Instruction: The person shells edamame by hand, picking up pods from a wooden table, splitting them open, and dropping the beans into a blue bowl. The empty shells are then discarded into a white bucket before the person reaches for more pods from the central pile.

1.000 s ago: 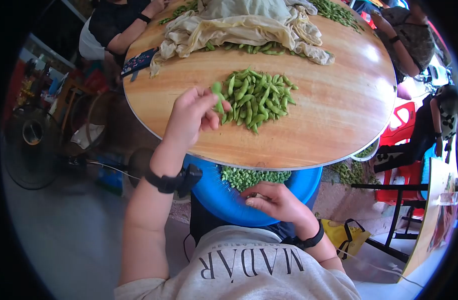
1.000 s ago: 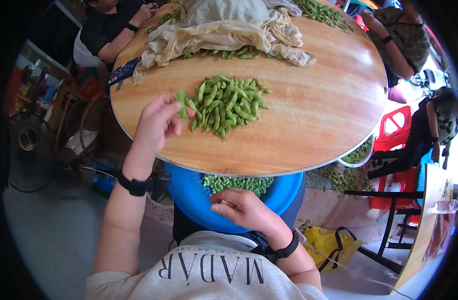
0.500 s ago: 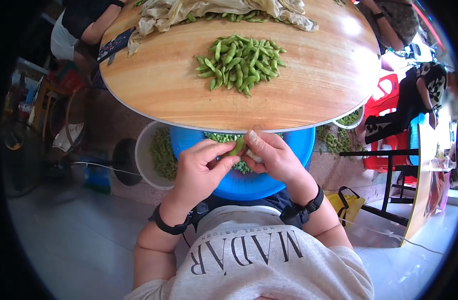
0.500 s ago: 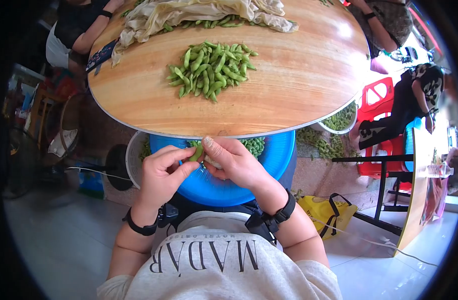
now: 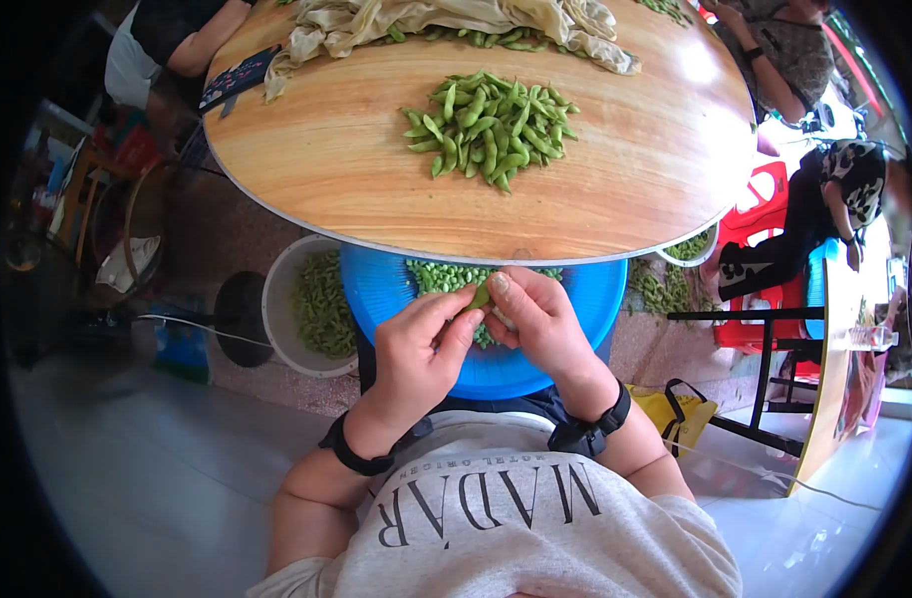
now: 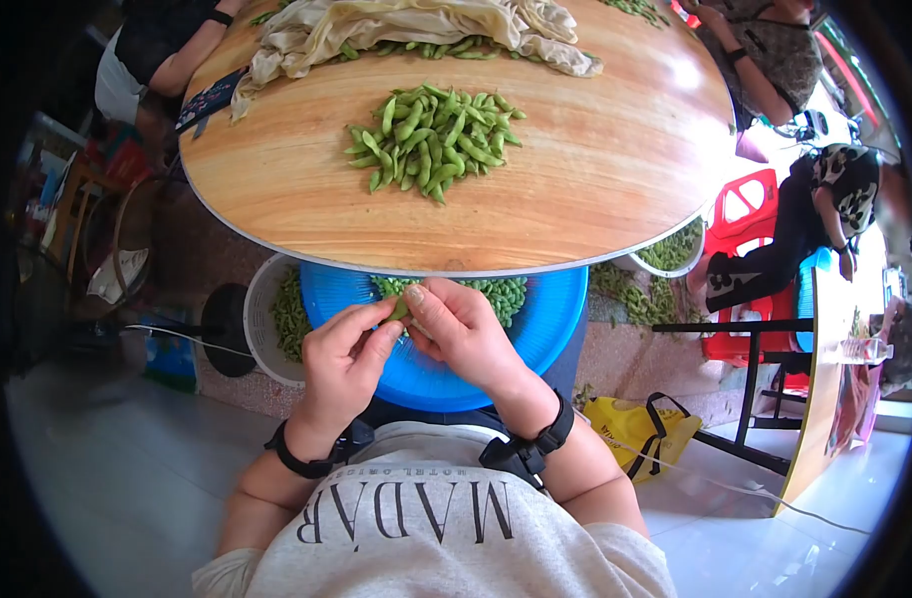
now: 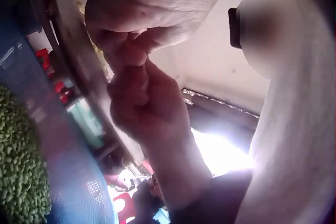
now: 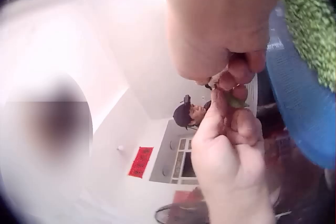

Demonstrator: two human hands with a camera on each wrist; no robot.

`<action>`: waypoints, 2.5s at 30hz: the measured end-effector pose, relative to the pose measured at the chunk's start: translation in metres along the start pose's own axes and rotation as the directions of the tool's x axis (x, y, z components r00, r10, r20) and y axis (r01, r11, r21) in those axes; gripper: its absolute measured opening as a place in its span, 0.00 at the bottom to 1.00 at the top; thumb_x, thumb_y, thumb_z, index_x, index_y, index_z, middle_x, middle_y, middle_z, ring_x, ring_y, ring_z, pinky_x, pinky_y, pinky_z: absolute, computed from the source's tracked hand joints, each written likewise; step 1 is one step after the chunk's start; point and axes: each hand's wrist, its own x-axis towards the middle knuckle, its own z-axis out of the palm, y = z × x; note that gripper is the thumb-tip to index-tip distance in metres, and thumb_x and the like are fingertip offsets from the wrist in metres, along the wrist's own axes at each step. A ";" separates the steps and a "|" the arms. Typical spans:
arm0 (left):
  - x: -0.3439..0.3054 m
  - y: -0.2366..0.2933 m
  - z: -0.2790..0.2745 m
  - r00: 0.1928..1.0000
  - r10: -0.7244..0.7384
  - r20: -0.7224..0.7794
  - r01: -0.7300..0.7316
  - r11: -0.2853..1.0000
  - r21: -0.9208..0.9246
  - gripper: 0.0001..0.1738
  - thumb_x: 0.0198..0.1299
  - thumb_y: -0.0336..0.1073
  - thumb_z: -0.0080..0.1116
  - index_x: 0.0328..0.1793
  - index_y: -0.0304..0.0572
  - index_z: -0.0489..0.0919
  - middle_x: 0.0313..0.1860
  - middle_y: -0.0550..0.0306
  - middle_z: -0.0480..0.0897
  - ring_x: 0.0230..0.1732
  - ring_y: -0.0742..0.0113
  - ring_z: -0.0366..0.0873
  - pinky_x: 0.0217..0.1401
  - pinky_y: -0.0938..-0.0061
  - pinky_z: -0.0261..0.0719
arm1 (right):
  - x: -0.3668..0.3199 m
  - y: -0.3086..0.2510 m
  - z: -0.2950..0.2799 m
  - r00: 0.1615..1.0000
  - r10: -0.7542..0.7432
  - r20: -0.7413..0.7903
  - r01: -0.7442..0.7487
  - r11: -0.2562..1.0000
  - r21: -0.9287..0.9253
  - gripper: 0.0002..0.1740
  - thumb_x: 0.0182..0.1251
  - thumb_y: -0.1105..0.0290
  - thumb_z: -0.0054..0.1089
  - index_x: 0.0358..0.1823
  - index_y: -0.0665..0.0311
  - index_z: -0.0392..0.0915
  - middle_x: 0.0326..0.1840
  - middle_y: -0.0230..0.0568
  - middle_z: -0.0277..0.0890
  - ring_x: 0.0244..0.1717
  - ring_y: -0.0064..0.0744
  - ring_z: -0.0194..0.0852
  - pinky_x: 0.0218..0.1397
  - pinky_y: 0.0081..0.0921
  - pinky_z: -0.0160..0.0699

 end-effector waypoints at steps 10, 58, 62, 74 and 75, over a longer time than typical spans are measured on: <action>0.006 -0.017 0.009 0.983 0.087 0.161 -0.098 0.993 0.067 0.06 0.57 0.25 0.53 0.40 0.33 0.76 0.27 0.48 0.80 0.28 0.60 0.80 0.27 0.74 0.75 | -0.010 -0.002 -0.008 0.972 -0.235 -0.032 0.166 0.770 -0.616 0.14 0.65 0.67 0.51 0.23 0.69 0.69 0.14 0.43 0.67 0.14 0.33 0.65 0.19 0.27 0.65; -0.014 -0.029 0.012 0.833 -0.386 0.396 0.492 0.845 -0.212 0.13 0.58 0.18 0.45 0.49 0.31 0.65 0.32 0.52 0.78 0.29 0.72 0.77 0.31 0.82 0.73 | -0.013 0.026 -0.024 0.993 -0.119 0.013 0.105 0.817 -0.568 0.08 0.47 0.73 0.60 0.29 0.71 0.77 0.24 0.50 0.74 0.27 0.45 0.76 0.31 0.32 0.74; -0.019 -0.033 0.015 0.844 -0.367 0.390 0.471 0.855 -0.215 0.13 0.58 0.18 0.45 0.49 0.32 0.64 0.31 0.52 0.78 0.28 0.72 0.77 0.29 0.82 0.73 | -0.011 0.030 -0.026 0.985 -0.129 0.117 0.174 0.718 -0.673 0.08 0.45 0.73 0.59 0.27 0.71 0.77 0.23 0.51 0.74 0.27 0.46 0.75 0.31 0.33 0.74; -0.020 -0.038 0.012 0.834 -0.503 0.226 0.520 0.854 -0.020 0.15 0.57 0.18 0.48 0.49 0.35 0.63 0.27 0.55 0.77 0.23 0.75 0.75 0.24 0.85 0.70 | -0.014 0.041 -0.026 0.969 -0.248 0.006 0.198 0.760 -0.618 0.09 0.48 0.73 0.64 0.32 0.68 0.78 0.27 0.46 0.72 0.25 0.40 0.72 0.28 0.29 0.71; -0.020 -0.040 0.013 0.855 -0.464 0.233 0.493 0.865 -0.088 0.15 0.57 0.18 0.47 0.49 0.35 0.62 0.27 0.55 0.77 0.23 0.76 0.74 0.25 0.85 0.70 | -0.014 0.040 -0.023 0.961 -0.266 0.076 0.259 0.774 -0.578 0.10 0.48 0.71 0.65 0.31 0.68 0.78 0.27 0.46 0.72 0.24 0.42 0.72 0.27 0.30 0.71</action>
